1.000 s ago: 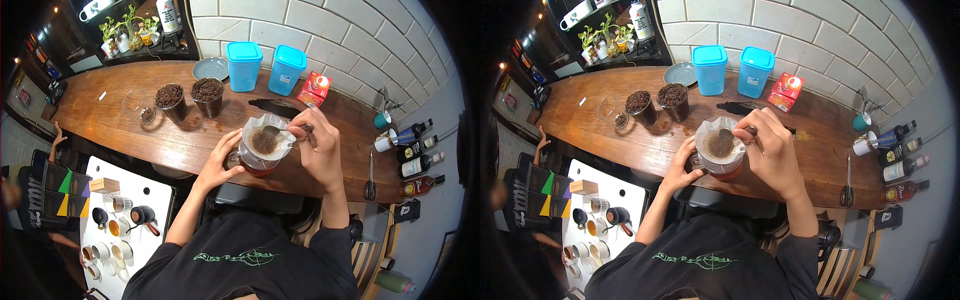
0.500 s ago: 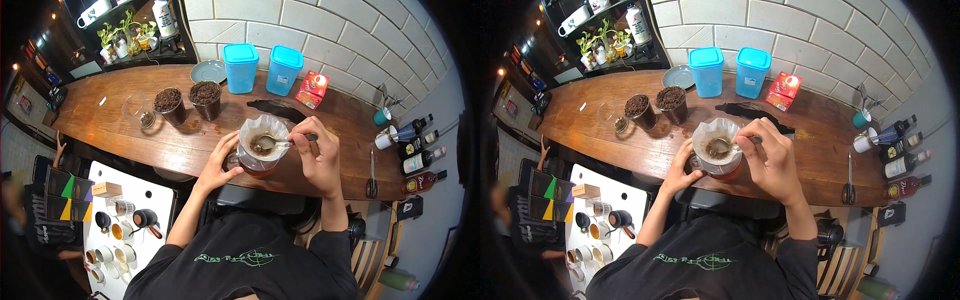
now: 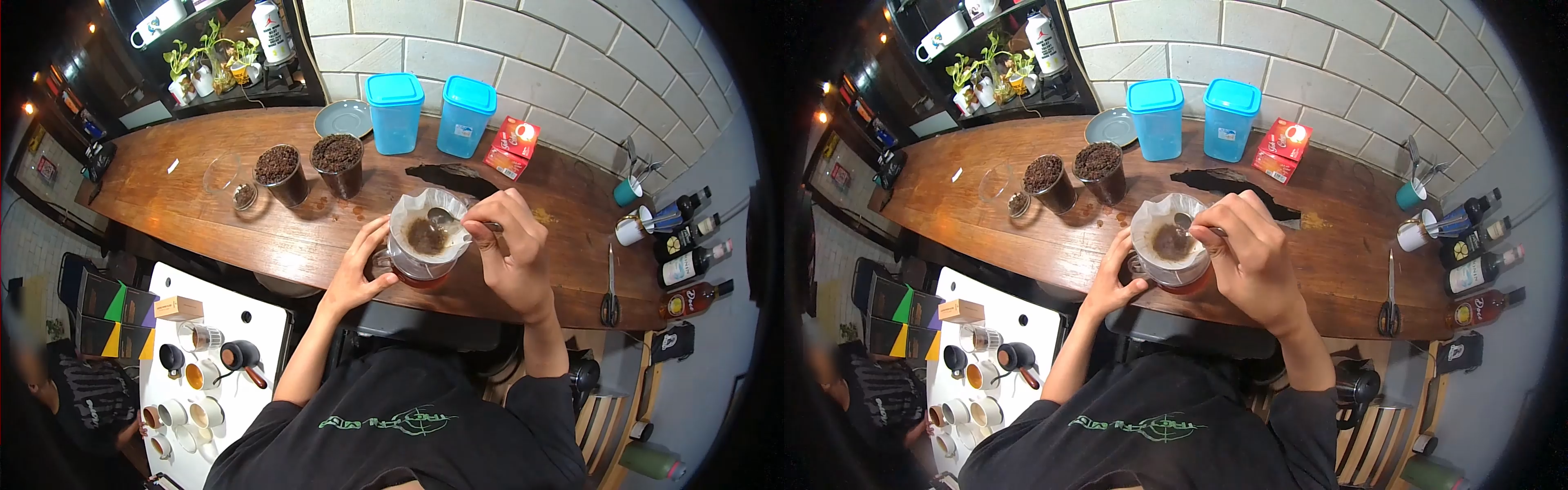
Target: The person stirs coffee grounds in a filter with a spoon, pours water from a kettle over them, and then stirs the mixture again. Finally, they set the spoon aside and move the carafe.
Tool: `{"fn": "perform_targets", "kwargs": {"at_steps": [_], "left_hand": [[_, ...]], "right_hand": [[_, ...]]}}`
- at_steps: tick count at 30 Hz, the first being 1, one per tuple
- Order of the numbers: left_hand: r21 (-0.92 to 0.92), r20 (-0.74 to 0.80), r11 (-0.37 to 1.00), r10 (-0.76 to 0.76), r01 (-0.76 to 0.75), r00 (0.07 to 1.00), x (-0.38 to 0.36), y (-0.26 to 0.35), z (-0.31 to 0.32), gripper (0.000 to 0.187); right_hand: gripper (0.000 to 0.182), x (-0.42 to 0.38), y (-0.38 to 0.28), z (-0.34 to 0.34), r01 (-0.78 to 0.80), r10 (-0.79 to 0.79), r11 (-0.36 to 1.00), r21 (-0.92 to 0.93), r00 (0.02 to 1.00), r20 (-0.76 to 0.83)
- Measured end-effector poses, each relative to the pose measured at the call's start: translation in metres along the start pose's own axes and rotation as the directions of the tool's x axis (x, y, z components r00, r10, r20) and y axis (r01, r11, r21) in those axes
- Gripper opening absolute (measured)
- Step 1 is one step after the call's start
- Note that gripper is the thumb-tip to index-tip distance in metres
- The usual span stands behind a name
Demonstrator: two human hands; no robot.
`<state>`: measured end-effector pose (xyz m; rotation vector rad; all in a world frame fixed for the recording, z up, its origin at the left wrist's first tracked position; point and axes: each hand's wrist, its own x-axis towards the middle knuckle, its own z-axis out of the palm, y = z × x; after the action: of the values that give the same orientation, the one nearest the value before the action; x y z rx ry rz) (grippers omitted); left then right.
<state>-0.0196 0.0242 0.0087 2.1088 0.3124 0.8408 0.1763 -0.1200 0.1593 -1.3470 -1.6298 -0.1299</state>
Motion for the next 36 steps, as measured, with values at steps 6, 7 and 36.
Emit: {"fn": "perform_targets", "kwargs": {"at_steps": [6, 7, 36], "left_hand": [[-0.011, -0.016, 1.0, -0.018, 0.018, 1.0, 0.0, 0.0, 0.001, 0.085], [-0.009, -0.013, 1.0, -0.018, 0.018, 1.0, 0.0, -0.001, 0.001, 0.085], [-0.042, -0.111, 0.999, -0.023, 0.019, 0.994, 0.005, 0.016, 0.017, 0.106]], "right_hand": [[0.009, -0.007, 0.004, 0.008, -0.033, 0.033, 0.999, 0.006, 0.999, 0.011], [0.008, -0.009, 0.005, 0.009, -0.054, 0.053, 0.998, 0.034, 0.998, 0.014], [0.009, -0.012, 0.002, -0.007, 0.012, -0.001, 0.995, 0.102, 0.994, -0.112]]}}
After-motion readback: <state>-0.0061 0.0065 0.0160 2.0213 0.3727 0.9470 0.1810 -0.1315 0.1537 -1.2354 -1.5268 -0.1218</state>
